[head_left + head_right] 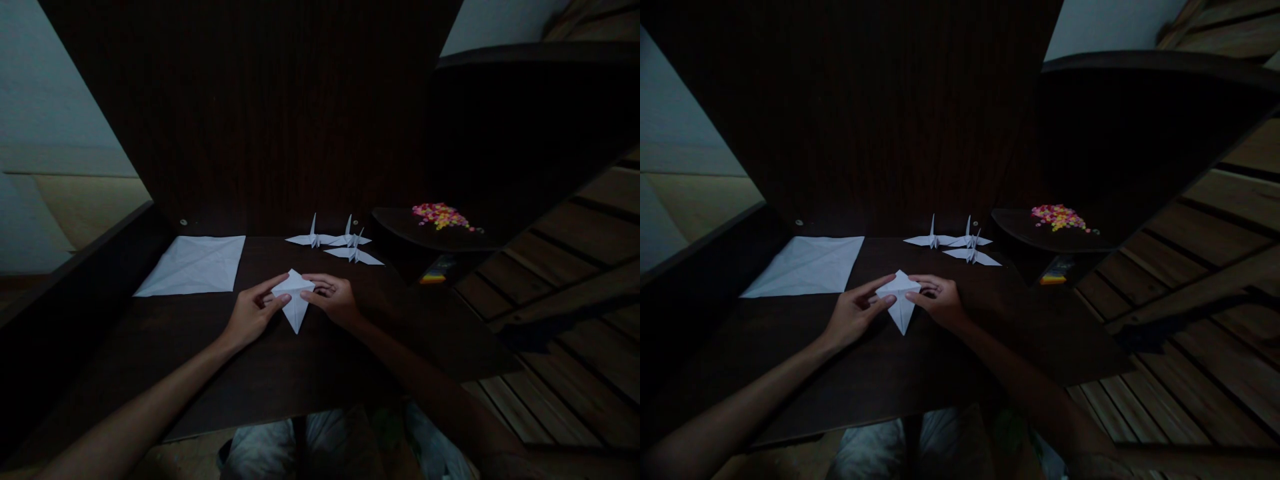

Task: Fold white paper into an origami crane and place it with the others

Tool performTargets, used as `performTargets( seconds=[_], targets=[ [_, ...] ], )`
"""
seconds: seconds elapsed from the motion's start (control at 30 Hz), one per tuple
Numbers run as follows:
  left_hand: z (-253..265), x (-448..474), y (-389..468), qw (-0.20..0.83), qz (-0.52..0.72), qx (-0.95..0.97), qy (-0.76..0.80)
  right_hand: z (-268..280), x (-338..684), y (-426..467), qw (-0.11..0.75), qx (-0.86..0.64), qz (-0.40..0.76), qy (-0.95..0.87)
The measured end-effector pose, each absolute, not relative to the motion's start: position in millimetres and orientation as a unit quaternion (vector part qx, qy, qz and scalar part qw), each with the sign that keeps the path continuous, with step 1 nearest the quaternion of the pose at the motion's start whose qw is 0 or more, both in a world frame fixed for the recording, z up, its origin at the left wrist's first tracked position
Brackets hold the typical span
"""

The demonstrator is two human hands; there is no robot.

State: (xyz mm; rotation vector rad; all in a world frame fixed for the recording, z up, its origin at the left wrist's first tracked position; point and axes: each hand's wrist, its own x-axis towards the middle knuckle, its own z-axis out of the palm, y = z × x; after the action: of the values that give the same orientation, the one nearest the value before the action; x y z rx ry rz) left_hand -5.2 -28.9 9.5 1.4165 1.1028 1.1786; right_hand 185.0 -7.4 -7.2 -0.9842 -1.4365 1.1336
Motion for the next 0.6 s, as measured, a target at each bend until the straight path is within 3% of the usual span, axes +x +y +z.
performTargets(
  seconds=[0.33, 0.47, 0.6],
  targets=[
    [13, -9, -32, 0.29, 0.491, 0.691, 0.444, 8, 186, -20, 0.536, -0.384, 0.225, -0.718],
    [14, -10, -32, 0.248, 0.5, 0.713, 0.425, 11, 186, -20, 0.528, -0.378, 0.24, -0.722],
    [15, -11, -30, 0.294, 0.485, 0.705, 0.427, 10, 187, -20, 0.495, -0.398, 0.295, -0.713]
  ],
)
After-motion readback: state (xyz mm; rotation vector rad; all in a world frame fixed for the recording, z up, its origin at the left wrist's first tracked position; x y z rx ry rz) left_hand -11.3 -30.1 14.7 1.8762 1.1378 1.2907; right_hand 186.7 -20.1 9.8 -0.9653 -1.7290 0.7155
